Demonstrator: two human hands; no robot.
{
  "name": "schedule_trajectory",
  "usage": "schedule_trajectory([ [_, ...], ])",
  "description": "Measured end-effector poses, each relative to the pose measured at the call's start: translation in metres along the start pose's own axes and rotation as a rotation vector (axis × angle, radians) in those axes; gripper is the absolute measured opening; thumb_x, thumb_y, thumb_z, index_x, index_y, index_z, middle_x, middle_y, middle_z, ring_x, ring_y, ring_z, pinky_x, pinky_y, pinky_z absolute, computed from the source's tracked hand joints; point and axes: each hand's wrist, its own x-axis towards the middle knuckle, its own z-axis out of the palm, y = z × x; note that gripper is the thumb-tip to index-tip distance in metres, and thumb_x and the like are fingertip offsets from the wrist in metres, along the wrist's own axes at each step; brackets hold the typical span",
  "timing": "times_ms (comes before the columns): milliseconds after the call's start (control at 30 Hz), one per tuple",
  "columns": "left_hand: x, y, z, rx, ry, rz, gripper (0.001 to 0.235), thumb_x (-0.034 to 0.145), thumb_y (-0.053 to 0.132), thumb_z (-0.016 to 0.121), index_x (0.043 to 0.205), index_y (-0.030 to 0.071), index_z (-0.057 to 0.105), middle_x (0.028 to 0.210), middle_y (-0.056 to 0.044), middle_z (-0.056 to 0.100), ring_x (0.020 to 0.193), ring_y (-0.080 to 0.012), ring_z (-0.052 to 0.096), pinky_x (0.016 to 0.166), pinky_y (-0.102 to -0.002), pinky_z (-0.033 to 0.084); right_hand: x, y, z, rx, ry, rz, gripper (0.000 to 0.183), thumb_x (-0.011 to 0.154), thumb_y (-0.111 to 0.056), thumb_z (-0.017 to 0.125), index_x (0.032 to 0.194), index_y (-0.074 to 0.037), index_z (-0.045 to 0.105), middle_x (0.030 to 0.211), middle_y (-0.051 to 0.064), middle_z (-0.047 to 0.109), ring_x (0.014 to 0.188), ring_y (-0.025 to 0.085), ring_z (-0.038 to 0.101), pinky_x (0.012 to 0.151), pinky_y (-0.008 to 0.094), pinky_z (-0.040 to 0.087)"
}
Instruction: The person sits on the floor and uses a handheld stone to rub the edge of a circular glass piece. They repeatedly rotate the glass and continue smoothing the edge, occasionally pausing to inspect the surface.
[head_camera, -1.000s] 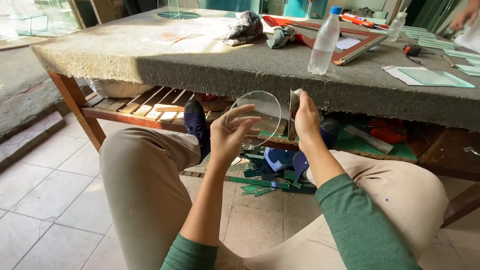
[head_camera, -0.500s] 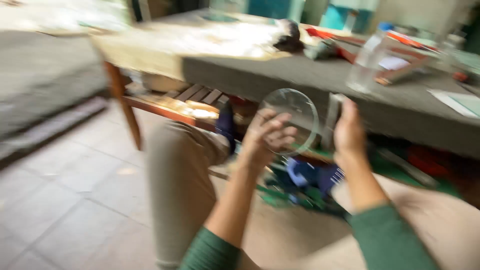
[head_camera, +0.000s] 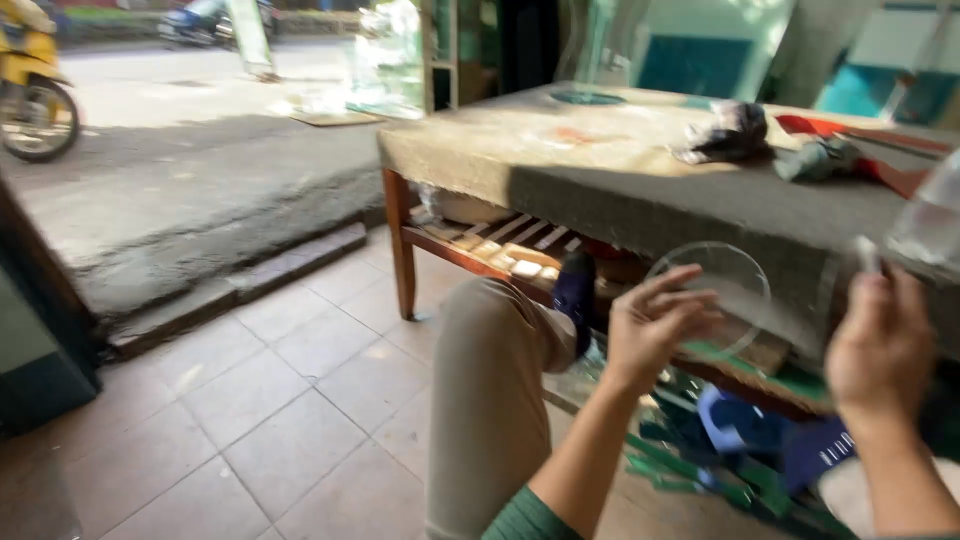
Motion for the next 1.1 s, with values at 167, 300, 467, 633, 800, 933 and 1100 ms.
schedule_trajectory([
  [167, 0.004, -0.027, 0.011, 0.430, -0.032, 0.239, 0.051, 0.094, -0.007, 0.074, 0.137, 0.020, 0.081, 0.111, -0.016, 0.085, 0.102, -0.0360, 0.080, 0.086, -0.044, 0.069, -0.021, -0.094, -0.030, -0.030, -0.032, -0.380, 0.053, 0.117, -0.038, 0.054, 0.157, -0.006, 0.068, 0.106, 0.030, 0.073, 0.103, 0.056, 0.069, 0.090, 0.060, 0.052],
  [300, -0.006, -0.023, 0.028, 0.526, -0.022, 0.272, 0.051, 0.093, -0.004, 0.079, 0.137, 0.021, 0.082, 0.109, -0.017, 0.086, 0.104, -0.0367, 0.082, 0.092, -0.047, 0.069, -0.029, -0.109, -0.029, -0.038, -0.057, -0.347, 0.058, 0.113, -0.047, 0.055, 0.156, -0.010, 0.068, 0.102, 0.023, 0.075, 0.100, 0.047, 0.072, 0.090, 0.055, 0.055],
  [467, -0.013, -0.030, 0.036, 0.744, 0.037, 0.345, 0.040, 0.096, -0.001, 0.077, 0.133, 0.012, 0.083, 0.102, -0.020, 0.085, 0.094, -0.0412, 0.084, 0.089, -0.053, 0.068, -0.038, -0.119, -0.021, 0.030, 0.041, -0.422, 0.053, 0.110, -0.034, 0.057, 0.152, -0.004, 0.067, 0.104, 0.027, 0.073, 0.096, 0.051, 0.070, 0.090, 0.056, 0.053],
  [633, -0.013, -0.035, 0.030, 0.961, 0.030, 0.395, 0.033, 0.094, 0.000, 0.077, 0.122, 0.015, 0.085, 0.087, -0.015, 0.085, 0.080, -0.0429, 0.081, 0.082, -0.054, 0.067, -0.031, -0.108, -0.016, 0.106, 0.063, -0.327, 0.050, 0.114, -0.034, 0.053, 0.150, -0.003, 0.068, 0.101, 0.026, 0.076, 0.093, 0.049, 0.072, 0.088, 0.055, 0.054],
  [800, -0.003, -0.059, 0.005, 1.136, 0.034, 0.392, 0.011, 0.097, 0.015, 0.073, 0.089, 0.015, 0.080, 0.064, -0.012, 0.073, 0.063, -0.0424, 0.071, 0.063, -0.051, 0.058, -0.037, -0.092, -0.010, -0.025, -0.051, -0.528, 0.064, 0.101, -0.057, 0.062, 0.151, -0.019, 0.073, 0.097, 0.009, 0.073, 0.087, 0.033, 0.071, 0.088, 0.045, 0.054],
  [933, -0.007, -0.037, 0.019, 1.085, -0.027, 0.422, 0.033, 0.094, -0.001, 0.073, 0.123, 0.010, 0.085, 0.079, -0.020, 0.081, 0.067, -0.0453, 0.077, 0.069, -0.052, 0.064, -0.032, -0.099, -0.012, 0.137, 0.028, -0.329, 0.052, 0.115, -0.040, 0.051, 0.151, -0.007, 0.068, 0.093, 0.023, 0.075, 0.088, 0.045, 0.074, 0.086, 0.053, 0.053],
  [1100, -0.005, -0.047, 0.010, 1.264, -0.024, 0.508, 0.035, 0.092, 0.004, 0.074, 0.126, 0.008, 0.082, 0.074, -0.024, 0.078, 0.071, -0.0503, 0.075, 0.065, -0.063, 0.057, -0.037, -0.077, -0.006, 0.031, -0.036, -0.507, 0.064, 0.110, -0.056, 0.050, 0.155, -0.015, 0.068, 0.102, 0.016, 0.074, 0.093, 0.040, 0.073, 0.093, 0.050, 0.052],
])
